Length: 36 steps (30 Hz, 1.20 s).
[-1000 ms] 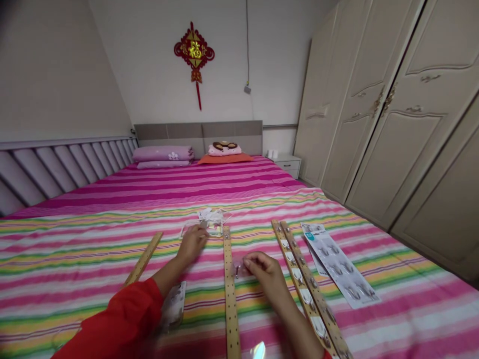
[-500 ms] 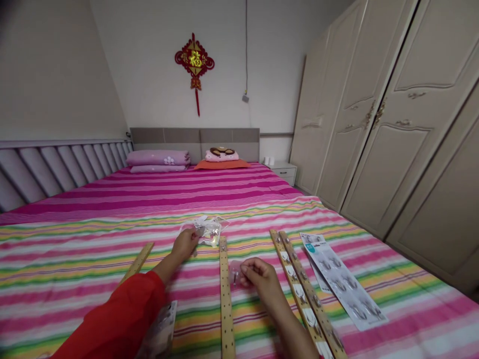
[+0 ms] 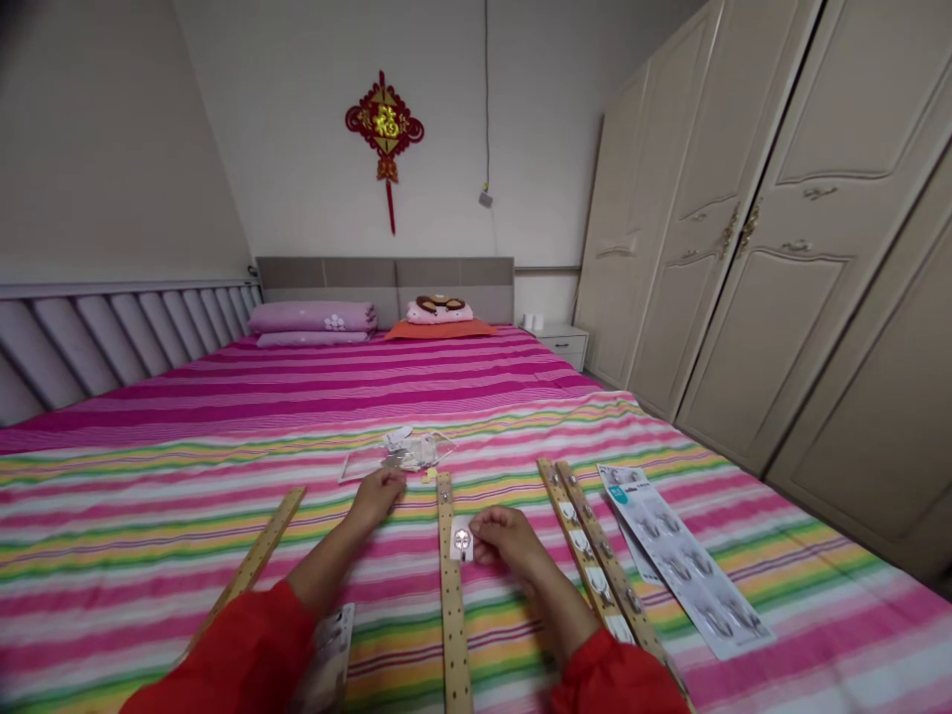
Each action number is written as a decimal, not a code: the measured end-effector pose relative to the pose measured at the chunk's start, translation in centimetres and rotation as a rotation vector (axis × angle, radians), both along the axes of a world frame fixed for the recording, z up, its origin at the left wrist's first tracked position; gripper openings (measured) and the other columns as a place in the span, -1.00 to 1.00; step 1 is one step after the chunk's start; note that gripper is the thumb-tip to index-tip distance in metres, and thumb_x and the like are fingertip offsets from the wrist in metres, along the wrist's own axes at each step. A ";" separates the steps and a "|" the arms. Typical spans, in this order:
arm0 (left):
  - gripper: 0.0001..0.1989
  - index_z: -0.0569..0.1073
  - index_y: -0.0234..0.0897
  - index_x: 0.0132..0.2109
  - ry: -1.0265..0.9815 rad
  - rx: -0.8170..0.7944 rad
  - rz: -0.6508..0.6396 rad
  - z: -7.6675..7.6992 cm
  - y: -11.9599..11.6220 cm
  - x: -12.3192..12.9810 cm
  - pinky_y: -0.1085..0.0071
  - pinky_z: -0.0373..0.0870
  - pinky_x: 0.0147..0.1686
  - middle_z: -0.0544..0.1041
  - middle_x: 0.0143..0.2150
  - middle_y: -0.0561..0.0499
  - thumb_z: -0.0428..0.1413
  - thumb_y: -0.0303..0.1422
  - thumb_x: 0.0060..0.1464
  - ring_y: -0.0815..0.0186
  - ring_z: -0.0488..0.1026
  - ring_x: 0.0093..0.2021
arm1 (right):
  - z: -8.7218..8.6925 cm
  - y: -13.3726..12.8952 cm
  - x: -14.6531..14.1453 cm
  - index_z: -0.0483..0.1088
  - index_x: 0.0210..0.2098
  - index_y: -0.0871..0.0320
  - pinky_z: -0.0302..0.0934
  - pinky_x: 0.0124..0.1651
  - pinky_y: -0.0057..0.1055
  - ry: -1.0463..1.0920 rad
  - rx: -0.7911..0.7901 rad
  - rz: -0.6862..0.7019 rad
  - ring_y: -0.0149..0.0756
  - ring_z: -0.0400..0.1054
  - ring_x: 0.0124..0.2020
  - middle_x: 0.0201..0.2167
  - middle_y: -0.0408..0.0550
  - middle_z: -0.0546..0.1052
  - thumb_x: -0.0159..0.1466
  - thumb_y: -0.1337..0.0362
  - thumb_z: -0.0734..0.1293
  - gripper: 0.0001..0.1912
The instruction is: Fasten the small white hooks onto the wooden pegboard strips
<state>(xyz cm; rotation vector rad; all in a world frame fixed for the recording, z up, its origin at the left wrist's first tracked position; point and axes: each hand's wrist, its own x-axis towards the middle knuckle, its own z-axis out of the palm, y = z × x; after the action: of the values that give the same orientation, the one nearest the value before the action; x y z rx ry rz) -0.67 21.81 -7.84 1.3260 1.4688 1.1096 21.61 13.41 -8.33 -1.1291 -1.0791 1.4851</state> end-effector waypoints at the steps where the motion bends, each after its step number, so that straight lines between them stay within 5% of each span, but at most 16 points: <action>1: -0.82 0.43 -0.39 -0.35 -0.032 -0.043 -0.034 -0.2 -1.0 0.2 0.42 0.37 -0.45 0.46 -0.49 0.06 0.13 -0.30 0.02 0.41 0.40 -0.50 | -0.2 0.3 -0.1 0.38 -0.54 0.22 0.21 -0.56 -0.51 -0.009 -0.024 0.014 -0.46 0.32 -0.70 -0.71 -0.18 0.47 -0.01 0.26 0.42 -0.83; 3: -0.79 0.41 -0.38 -0.45 -0.103 -0.129 -0.106 -0.9 -3.4 0.7 0.44 0.32 -0.51 0.42 -0.63 0.09 0.21 -0.29 -0.15 0.39 0.38 -0.59 | -0.7 1.0 -0.4 0.36 -0.53 0.23 0.23 -0.56 -0.51 -0.027 -0.074 0.040 -0.47 0.33 -0.69 -0.70 -0.18 0.47 0.04 0.32 0.39 -0.87; 9: -0.65 0.39 -0.32 -0.46 -0.285 -0.288 -0.133 -1.9 -8.0 2.7 0.39 0.35 -0.38 0.46 -0.57 0.08 0.29 -0.22 -0.42 0.33 0.45 -0.47 | -1.9 2.9 -1.3 0.36 -0.37 0.26 0.26 -0.54 -0.53 -0.099 -0.187 0.093 -0.52 0.31 -0.62 -0.55 -0.22 0.44 0.25 0.34 0.27 -0.90; 19: -0.69 0.38 -0.30 -0.49 -0.363 -0.293 -0.033 -2.5 -7.3 4.0 0.39 0.30 -0.34 0.41 -0.57 0.10 0.28 -0.25 -0.41 0.35 0.39 -0.43 | -2.5 4.8 -2.1 0.34 -0.13 0.23 0.35 -0.32 -0.34 -0.216 -0.234 0.130 -0.35 0.40 -0.34 -0.23 -0.06 0.46 0.28 0.24 0.24 -0.78; 36: -0.78 0.38 -0.29 -0.53 -0.302 -0.349 0.017 -2.6 -6.9 4.8 0.44 0.25 -0.43 0.41 -0.62 0.10 0.22 -0.29 -0.38 0.32 0.38 -0.46 | -2.9 4.7 -2.2 0.33 -0.11 0.23 0.35 -0.29 -0.31 -0.231 -0.216 0.108 -0.33 0.40 -0.31 -0.20 -0.05 0.46 0.28 0.25 0.24 -0.77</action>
<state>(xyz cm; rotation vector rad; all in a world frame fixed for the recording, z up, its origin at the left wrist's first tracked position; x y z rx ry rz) 4.16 14.88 -10.47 0.8647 1.3729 0.9620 19.46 18.07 -11.24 -1.4407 -1.1723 1.6143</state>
